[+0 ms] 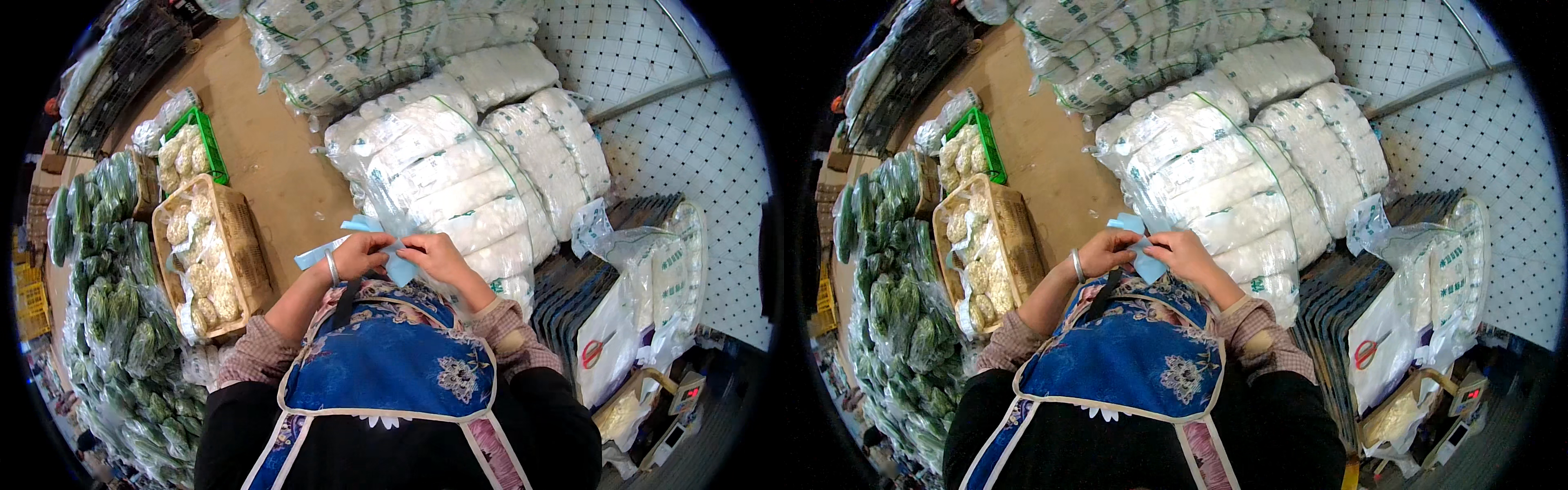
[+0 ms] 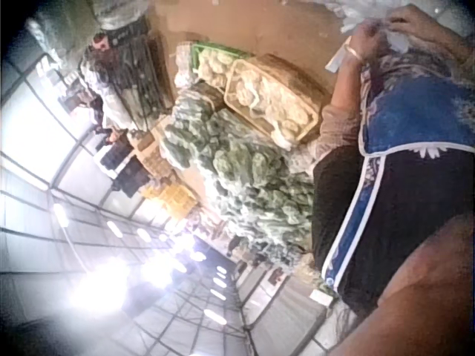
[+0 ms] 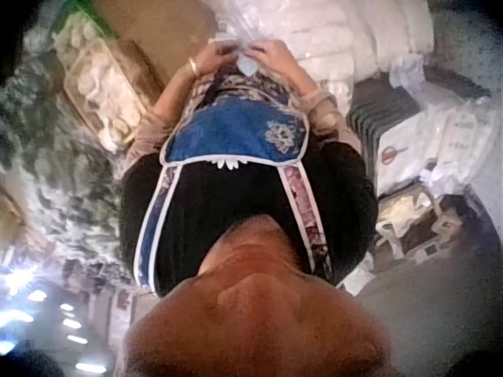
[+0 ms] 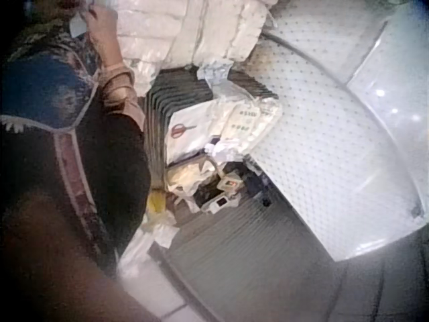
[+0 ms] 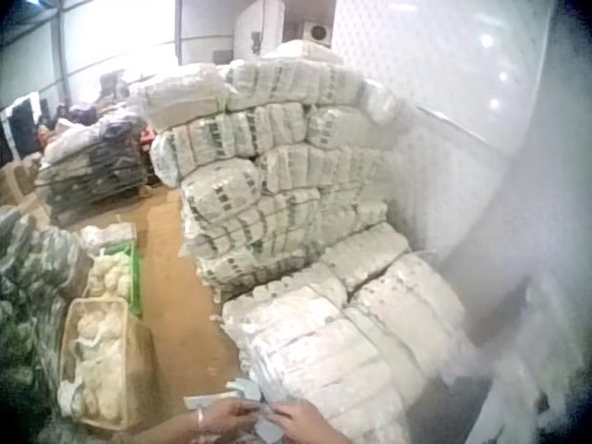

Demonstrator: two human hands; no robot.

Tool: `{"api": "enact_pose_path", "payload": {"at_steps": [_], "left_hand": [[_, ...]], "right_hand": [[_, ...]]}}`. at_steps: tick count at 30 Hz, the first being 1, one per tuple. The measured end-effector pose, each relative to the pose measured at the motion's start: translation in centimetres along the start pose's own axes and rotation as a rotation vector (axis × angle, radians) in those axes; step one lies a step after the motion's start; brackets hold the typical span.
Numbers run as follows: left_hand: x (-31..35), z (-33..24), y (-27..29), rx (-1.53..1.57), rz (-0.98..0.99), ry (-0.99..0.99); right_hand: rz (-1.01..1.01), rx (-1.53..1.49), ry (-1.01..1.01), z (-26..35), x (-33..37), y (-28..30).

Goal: The person stands in a warehouse aisle and repeatedly tears off labels from a long roll. They place the labels onto plastic bags of garlic and large white sacks of produce stacked on the floor. The person handles the bags and sacks to position them for labeling.

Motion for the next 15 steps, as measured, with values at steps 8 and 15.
{"api": "enact_pose_path", "payload": {"at_steps": [8,15], "left_hand": [[-2.9,1.4,0.0,-0.103,0.138,0.095],[-4.8,-0.9,-0.3,0.008,0.171,0.123]], "right_hand": [[-0.013,-0.612,-0.298,-7.1,0.0,3.6],[-0.055,-0.382,-0.196,-6.0,-1.0,3.8]]}}
Point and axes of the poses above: each hand's wrist, its own x-axis away from the middle knuckle, its own y-axis out of the back of the hand, z = x × y, the point moved 6 cm from there along -x, towards the middle knuckle, and after that the axes turned 11 degrees about -x, right-handed, at the moved point
